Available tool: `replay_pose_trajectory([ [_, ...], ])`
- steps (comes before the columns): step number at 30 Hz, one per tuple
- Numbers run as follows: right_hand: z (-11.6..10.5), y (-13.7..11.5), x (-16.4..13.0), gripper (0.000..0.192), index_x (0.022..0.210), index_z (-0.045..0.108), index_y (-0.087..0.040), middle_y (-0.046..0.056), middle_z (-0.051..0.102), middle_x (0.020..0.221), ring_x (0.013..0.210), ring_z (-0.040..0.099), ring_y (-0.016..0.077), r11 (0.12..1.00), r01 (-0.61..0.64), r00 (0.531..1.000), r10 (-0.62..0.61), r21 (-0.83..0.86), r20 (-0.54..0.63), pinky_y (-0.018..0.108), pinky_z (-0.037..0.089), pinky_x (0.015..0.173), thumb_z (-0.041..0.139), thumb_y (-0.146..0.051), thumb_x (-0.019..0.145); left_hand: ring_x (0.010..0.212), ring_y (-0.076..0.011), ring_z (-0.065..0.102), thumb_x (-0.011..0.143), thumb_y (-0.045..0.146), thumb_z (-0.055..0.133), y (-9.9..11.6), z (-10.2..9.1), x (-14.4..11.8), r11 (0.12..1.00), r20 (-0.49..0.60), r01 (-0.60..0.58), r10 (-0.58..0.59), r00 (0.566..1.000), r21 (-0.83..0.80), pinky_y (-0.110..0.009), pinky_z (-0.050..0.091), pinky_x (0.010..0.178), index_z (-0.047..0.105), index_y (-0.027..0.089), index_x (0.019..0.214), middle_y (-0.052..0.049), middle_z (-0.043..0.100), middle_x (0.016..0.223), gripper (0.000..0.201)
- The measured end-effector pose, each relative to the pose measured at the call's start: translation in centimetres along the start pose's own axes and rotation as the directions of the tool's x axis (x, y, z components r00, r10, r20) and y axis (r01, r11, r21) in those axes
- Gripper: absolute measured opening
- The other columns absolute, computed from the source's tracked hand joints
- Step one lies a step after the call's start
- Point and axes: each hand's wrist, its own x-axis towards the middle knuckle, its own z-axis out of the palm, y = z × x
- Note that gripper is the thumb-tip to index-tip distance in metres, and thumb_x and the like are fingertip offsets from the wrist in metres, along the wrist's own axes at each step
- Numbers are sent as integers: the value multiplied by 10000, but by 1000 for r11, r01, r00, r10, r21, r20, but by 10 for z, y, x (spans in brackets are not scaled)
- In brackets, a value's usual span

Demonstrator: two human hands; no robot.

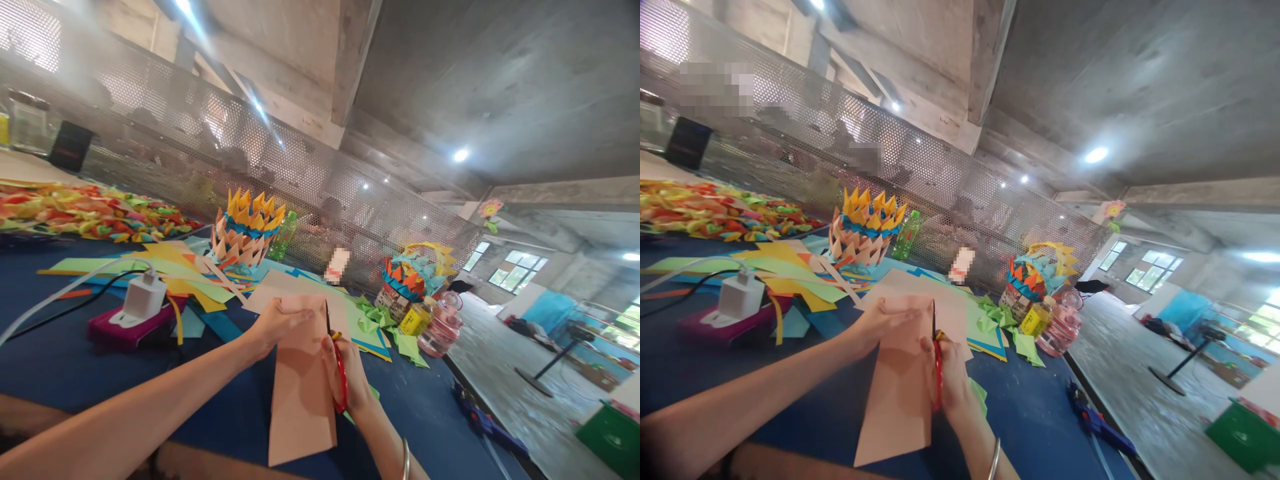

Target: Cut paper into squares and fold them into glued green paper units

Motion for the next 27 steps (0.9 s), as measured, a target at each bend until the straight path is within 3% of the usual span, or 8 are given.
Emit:
replay_pose_trajectory([
  [8,4,4,-5,514,596,488,-216,-16,452,551,539,395,145,1000,7,988,-2,27,-155,275,321,490,352,-560,952,860,-279,720,597,380,849,2,4,-5,992,49,89,-85,995,-90,-325,544,766,764,123,941,-137,762,954,439],
  [17,1,5,-4,494,645,451,-199,-7,488,597,536,395,125,989,-143,990,142,50,23,268,304,507,305,-542,969,864,-283,715,593,358,849,3,5,-4,991,40,104,-101,994,-88,-332,540,769,761,120,946,-131,765,945,435],
  [27,-3,2,1,503,569,290,-211,-45,339,569,535,304,97,1000,-5,1000,5,-12,-5,268,220,507,321,-512,971,924,-316,703,583,404,838,3,7,-6,995,52,93,-91,995,-43,-361,545,803,756,108,965,-140,761,960,490],
])
